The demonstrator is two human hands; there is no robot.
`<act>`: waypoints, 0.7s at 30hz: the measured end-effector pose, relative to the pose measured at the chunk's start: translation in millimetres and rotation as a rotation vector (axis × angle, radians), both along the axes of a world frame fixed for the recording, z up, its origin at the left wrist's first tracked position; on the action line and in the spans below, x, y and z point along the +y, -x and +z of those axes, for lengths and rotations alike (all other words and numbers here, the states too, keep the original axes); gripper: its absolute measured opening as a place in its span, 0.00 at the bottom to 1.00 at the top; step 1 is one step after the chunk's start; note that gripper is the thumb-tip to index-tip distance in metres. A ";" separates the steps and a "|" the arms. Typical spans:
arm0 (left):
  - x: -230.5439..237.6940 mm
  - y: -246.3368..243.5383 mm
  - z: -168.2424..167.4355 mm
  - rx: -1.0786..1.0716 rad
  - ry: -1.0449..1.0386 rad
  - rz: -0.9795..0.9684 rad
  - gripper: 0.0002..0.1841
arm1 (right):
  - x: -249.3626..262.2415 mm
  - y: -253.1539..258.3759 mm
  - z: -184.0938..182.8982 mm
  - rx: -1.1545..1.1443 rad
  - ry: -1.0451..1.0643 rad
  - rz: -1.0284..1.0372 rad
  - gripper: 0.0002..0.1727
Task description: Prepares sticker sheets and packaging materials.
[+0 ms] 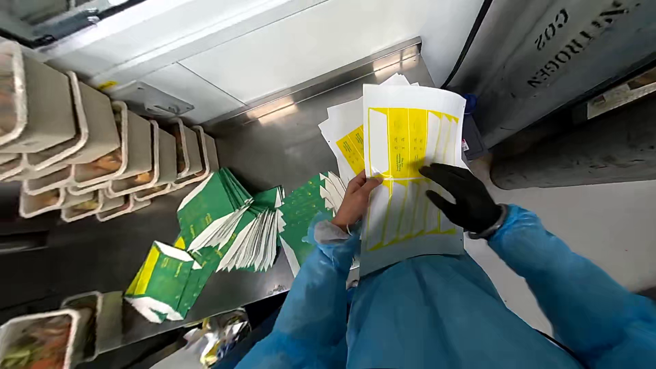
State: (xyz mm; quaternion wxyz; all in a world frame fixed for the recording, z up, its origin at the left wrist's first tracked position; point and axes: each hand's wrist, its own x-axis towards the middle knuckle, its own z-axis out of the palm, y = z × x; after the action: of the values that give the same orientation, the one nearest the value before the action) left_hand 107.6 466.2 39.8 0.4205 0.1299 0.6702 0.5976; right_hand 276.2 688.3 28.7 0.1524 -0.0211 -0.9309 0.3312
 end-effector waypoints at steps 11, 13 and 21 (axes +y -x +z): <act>-4.6 -60.0 31.8 -0.006 -0.212 0.098 0.09 | -76.1 15.4 12.5 0.202 0.510 -0.274 0.20; 2.4 -63.6 30.8 -0.017 -0.203 0.121 0.09 | -77.0 16.5 12.5 0.217 0.553 -0.296 0.20; 13.2 -77.0 24.8 0.158 -0.192 0.186 0.09 | -79.2 12.4 19.2 0.190 0.773 -0.301 0.15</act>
State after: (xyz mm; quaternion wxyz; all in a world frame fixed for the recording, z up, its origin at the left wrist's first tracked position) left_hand 184.7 479.4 64.6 0.2948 0.1535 0.6500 0.6834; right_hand 263.7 609.1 47.9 0.2651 -0.1817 -0.7066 0.6304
